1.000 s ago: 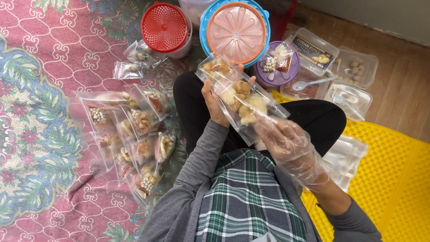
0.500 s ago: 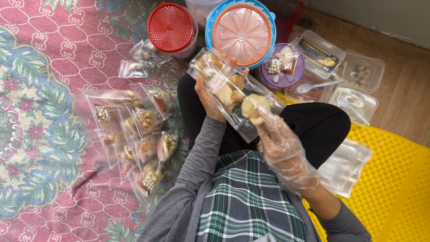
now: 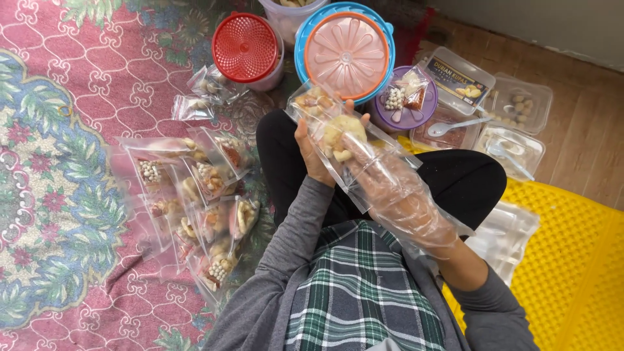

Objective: Packaging meatballs into small plastic bags and adding sauce using a spoon.

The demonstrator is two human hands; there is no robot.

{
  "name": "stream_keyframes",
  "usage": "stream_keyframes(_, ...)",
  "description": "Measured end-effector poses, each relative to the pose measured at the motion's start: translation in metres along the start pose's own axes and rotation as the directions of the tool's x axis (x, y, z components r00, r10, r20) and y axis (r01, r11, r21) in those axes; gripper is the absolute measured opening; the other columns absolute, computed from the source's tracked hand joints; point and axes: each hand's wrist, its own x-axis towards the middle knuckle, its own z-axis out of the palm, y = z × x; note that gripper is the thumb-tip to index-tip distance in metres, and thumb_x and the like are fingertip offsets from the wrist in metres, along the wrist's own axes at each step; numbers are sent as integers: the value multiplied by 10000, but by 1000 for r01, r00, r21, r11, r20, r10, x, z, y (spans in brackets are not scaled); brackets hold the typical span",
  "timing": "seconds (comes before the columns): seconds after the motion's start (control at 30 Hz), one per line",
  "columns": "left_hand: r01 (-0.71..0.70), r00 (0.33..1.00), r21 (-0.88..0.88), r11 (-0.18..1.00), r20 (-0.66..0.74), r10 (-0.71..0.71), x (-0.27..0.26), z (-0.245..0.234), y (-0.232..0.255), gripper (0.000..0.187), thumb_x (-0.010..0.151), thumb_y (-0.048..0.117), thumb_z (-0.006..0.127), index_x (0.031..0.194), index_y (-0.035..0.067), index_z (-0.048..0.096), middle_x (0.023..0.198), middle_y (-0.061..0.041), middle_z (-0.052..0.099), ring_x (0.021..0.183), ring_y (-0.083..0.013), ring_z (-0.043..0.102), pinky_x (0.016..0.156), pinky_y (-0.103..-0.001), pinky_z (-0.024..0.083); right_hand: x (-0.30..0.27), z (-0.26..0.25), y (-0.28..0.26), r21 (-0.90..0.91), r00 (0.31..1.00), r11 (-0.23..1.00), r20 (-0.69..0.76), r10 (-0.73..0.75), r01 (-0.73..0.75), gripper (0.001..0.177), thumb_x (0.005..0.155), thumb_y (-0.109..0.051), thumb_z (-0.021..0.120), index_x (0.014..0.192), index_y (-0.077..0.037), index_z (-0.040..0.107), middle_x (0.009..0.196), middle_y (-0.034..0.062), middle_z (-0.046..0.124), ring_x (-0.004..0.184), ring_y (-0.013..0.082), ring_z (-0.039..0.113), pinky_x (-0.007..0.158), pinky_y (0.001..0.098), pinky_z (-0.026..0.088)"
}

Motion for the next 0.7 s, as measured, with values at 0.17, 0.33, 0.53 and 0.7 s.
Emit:
stream_keyframes(0.17, -101, 993, 79, 992, -50, 105, 10, 17, 14, 687, 984, 645, 535, 1505, 209, 440, 1531, -70, 500, 1395, -328, 497, 1183, -656, 370, 6, -20, 13, 569, 999, 822, -41, 9, 16, 501, 1023, -13, 467, 1506, -146, 487, 1447, 183, 556, 1163, 277, 652, 888, 345, 607)
stream_keyframes(0.33, 24, 998, 26, 999, -66, -23, -1, -6, -4, 735, 940, 709, 544, 1492, 227, 499, 1507, -140, 526, 1337, -477, 507, 1068, -717, 444, 1, -12, 13, 541, 1000, 841, -19, 19, -5, 554, 1013, 68, 445, 1546, -81, 418, 1515, 220, 500, 1313, 317, 592, 1027, 387, 559)
stream_keyframes(0.53, 61, 995, 1, 998, -80, -61, -3, 9, -2, 720, 950, 655, 576, 1502, 201, 493, 1450, -154, 585, 1282, -529, 536, 1000, -680, 514, -4, 0, 7, 591, 1000, 807, -12, -2, 9, 535, 1006, 34, 487, 1529, -72, 449, 1537, 224, 472, 1379, 333, 541, 1092, 414, 519)
stream_keyframes(0.7, -84, 983, 90, 992, -156, 98, 13, 45, 10, 740, 929, 691, 589, 1496, 224, 504, 1456, -110, 590, 1272, -447, 581, 1081, -579, 508, -4, 2, 2, 639, 1000, 769, -13, 10, 0, 566, 1003, -1, 481, 1555, -113, 427, 1564, 220, 438, 1406, 349, 510, 1104, 447, 514)
